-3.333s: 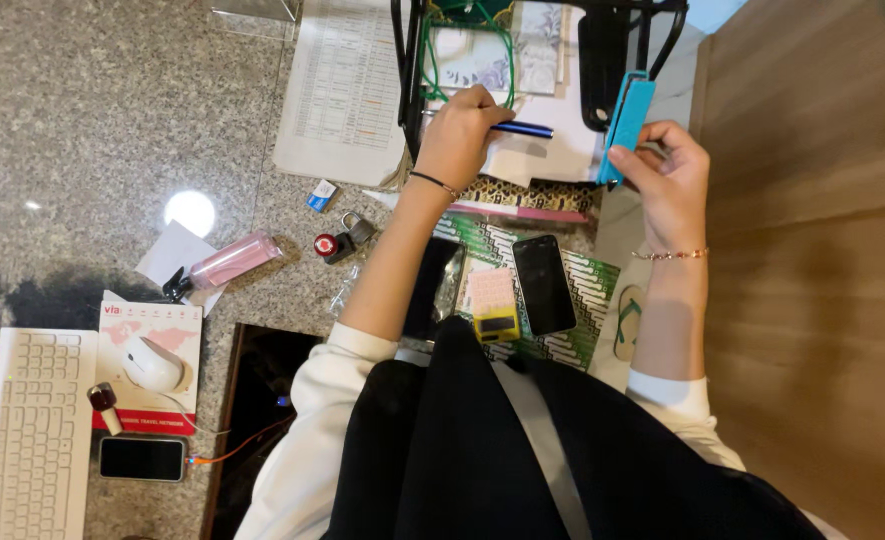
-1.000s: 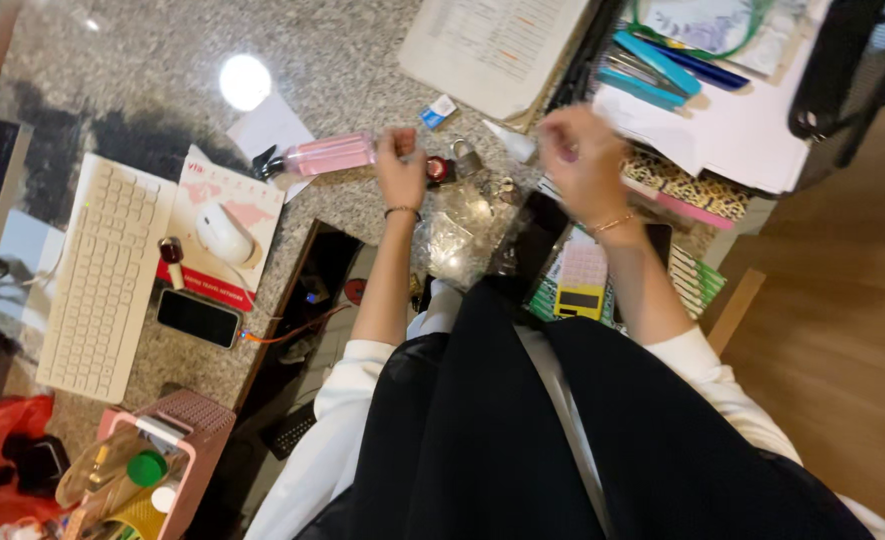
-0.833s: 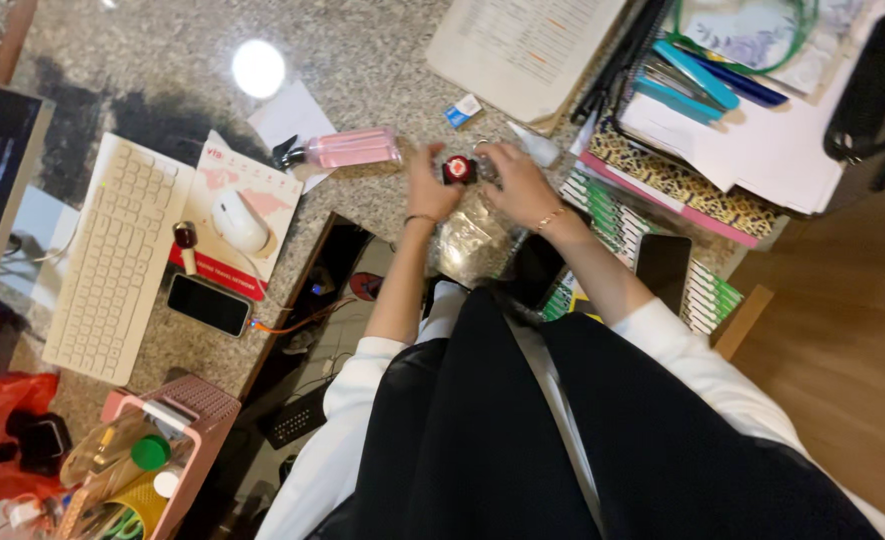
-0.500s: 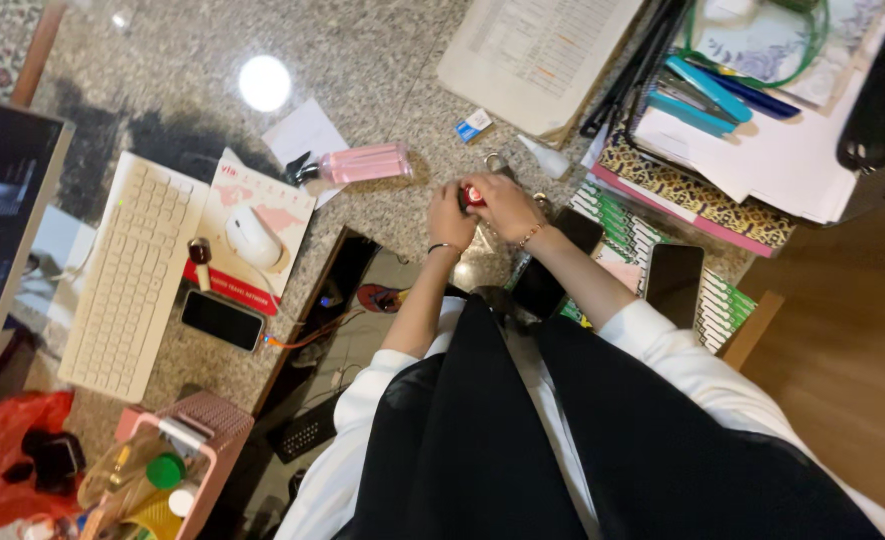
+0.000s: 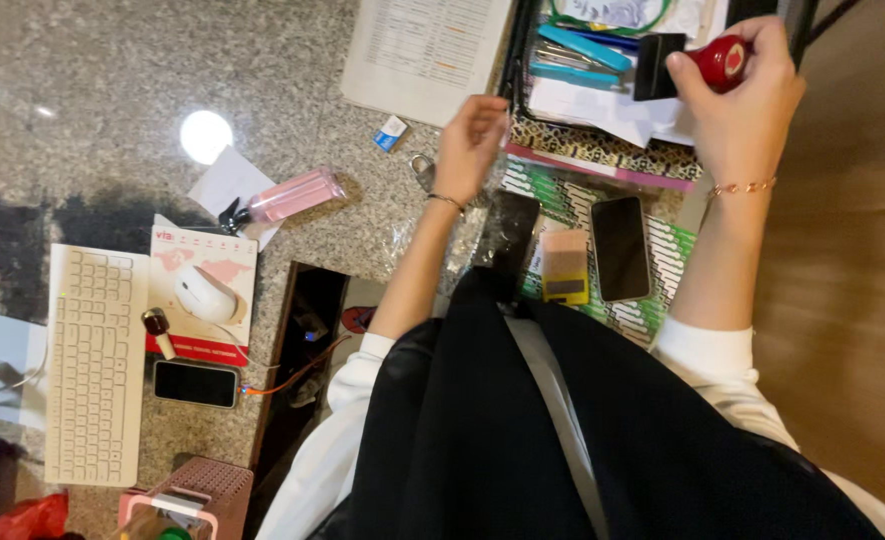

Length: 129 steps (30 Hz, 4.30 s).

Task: The person organizes a cluttered desk by sorting various items into a pink plastic basket and a beige tote bag. They handle a remote control, a small bottle, a stapler, a yellow tape dispenser, a magazine, and an orange cable, placing them into the containers or moving them to different spots on the desk.

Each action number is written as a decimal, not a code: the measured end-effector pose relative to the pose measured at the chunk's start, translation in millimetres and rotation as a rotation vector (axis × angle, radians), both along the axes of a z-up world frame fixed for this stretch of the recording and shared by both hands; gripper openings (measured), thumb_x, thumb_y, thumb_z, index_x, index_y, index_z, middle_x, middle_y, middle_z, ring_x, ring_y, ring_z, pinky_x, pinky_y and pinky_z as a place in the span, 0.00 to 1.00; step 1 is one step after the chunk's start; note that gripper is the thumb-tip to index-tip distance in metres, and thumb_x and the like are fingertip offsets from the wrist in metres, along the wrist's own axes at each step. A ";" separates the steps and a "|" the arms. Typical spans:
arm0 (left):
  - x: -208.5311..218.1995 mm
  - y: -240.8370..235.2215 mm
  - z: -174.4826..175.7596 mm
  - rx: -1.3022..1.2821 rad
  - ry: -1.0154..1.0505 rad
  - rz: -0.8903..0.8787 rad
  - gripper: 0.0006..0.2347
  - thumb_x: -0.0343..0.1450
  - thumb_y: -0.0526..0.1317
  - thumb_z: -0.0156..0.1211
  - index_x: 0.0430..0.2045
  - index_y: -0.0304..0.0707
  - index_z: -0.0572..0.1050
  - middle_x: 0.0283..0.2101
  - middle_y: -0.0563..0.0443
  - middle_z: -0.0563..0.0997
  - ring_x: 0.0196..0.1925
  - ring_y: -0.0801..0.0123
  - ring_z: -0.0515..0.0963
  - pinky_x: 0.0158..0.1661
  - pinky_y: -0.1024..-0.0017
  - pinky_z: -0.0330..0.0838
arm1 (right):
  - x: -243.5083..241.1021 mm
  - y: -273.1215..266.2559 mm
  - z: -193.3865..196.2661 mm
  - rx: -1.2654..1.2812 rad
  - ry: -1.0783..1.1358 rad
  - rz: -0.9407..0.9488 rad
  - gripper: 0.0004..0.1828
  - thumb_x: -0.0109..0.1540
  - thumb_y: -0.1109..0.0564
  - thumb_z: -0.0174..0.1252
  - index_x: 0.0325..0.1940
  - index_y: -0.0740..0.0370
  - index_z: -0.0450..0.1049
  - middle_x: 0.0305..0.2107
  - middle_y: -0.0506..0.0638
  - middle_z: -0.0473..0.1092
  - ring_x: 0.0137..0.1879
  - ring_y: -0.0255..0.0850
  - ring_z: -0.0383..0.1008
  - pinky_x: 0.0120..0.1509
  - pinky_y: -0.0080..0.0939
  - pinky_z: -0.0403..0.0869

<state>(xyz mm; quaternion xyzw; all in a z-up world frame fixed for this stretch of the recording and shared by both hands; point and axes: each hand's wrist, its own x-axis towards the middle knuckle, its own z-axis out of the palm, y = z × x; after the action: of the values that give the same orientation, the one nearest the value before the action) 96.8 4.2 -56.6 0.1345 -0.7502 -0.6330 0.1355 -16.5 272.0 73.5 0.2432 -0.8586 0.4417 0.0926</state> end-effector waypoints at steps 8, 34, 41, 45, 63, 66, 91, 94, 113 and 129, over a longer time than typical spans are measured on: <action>46.1 -78.5 -141.8 0.061 -0.290 0.438 0.05 0.69 0.32 0.61 0.35 0.32 0.78 0.27 0.49 0.83 0.28 0.69 0.84 0.30 0.73 0.78 | -17.8 -17.6 -55.9 0.423 0.094 -0.177 0.31 0.62 0.49 0.75 0.55 0.65 0.63 0.36 0.67 0.76 0.40 0.64 0.77 0.43 0.56 0.75; 40.9 -30.3 -10.6 0.772 -0.171 0.062 0.10 0.73 0.29 0.59 0.45 0.30 0.69 0.28 0.55 0.74 0.26 0.75 0.77 0.27 0.76 0.75 | 109.6 -100.6 -104.1 -0.137 -0.487 0.656 0.34 0.65 0.47 0.67 0.69 0.62 0.63 0.66 0.55 0.62 0.73 0.48 0.64 0.75 0.54 0.66; 7.5 41.7 150.3 0.409 -0.037 -0.152 0.12 0.74 0.32 0.59 0.51 0.32 0.67 0.31 0.52 0.75 0.26 0.75 0.74 0.24 0.76 0.67 | 125.7 -71.1 -27.7 -1.325 -1.434 0.584 0.35 0.65 0.37 0.57 0.73 0.52 0.61 0.59 0.50 0.69 0.61 0.44 0.73 0.64 0.49 0.75; -32.3 89.5 160.1 -0.121 0.222 -0.300 0.12 0.77 0.30 0.54 0.56 0.35 0.68 0.45 0.42 0.76 0.46 0.59 0.79 0.48 0.65 0.75 | 102.4 -38.1 -2.4 -1.277 -1.296 0.178 0.25 0.71 0.44 0.55 0.70 0.53 0.66 0.50 0.46 0.73 0.44 0.37 0.75 0.50 0.39 0.79; -55.3 51.6 130.3 0.094 0.118 -0.207 0.07 0.74 0.30 0.57 0.44 0.34 0.75 0.47 0.52 0.80 0.48 0.73 0.79 0.46 0.75 0.74 | -168.2 25.3 -90.9 -0.871 -0.953 0.096 0.07 0.69 0.64 0.54 0.51 0.65 0.70 0.45 0.55 0.75 0.50 0.52 0.84 0.44 0.41 0.81; -46.9 40.4 111.8 0.264 0.098 -0.226 0.05 0.75 0.29 0.56 0.44 0.33 0.74 0.45 0.52 0.80 0.46 0.75 0.78 0.45 0.77 0.73 | -185.9 11.0 -109.1 -0.970 -0.866 0.163 0.06 0.73 0.66 0.55 0.54 0.69 0.72 0.44 0.60 0.73 0.47 0.53 0.83 0.42 0.40 0.77; 26.0 -108.4 -176.3 -0.932 -0.450 0.528 0.21 0.63 0.42 0.70 0.45 0.33 0.69 0.48 0.35 0.77 0.52 0.39 0.74 0.51 0.46 0.66 | -75.3 11.7 0.5 0.439 0.000 0.082 0.25 0.65 0.55 0.72 0.62 0.69 0.75 0.65 0.69 0.61 0.66 0.64 0.64 0.66 0.55 0.69; 27.3 -94.5 -147.0 -0.726 -0.486 0.515 0.17 0.72 0.40 0.66 0.49 0.30 0.68 0.49 0.35 0.77 0.52 0.41 0.75 0.52 0.51 0.69 | -34.9 16.2 23.1 0.146 -0.198 0.009 0.18 0.67 0.60 0.68 0.60 0.67 0.75 0.62 0.62 0.65 0.63 0.49 0.71 0.59 0.45 0.76; -3.1 96.1 93.5 0.023 0.075 -0.364 0.20 0.72 0.34 0.64 0.56 0.32 0.63 0.37 0.47 0.80 0.36 0.69 0.79 0.36 0.73 0.73 | 24.6 34.8 -25.7 -0.819 -0.833 -0.119 0.02 0.71 0.62 0.56 0.45 0.64 0.73 0.38 0.48 0.77 0.41 0.34 0.79 0.38 0.35 0.79; -34.6 -15.1 -224.1 -0.371 -0.785 0.546 0.39 0.58 0.56 0.77 0.48 0.18 0.64 0.51 0.23 0.70 0.54 0.40 0.72 0.54 0.53 0.68 | -79.8 32.9 -62.6 0.446 -0.433 -0.073 0.10 0.72 0.58 0.60 0.50 0.69 0.78 0.29 0.63 0.76 0.29 0.44 0.76 0.34 0.41 0.71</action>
<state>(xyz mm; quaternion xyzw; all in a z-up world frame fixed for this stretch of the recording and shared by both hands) 62.1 -10.9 -280.7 0.5267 -0.7818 -0.3327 0.0257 -96.3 304.9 10.8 0.1269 -0.9422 0.2806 -0.1323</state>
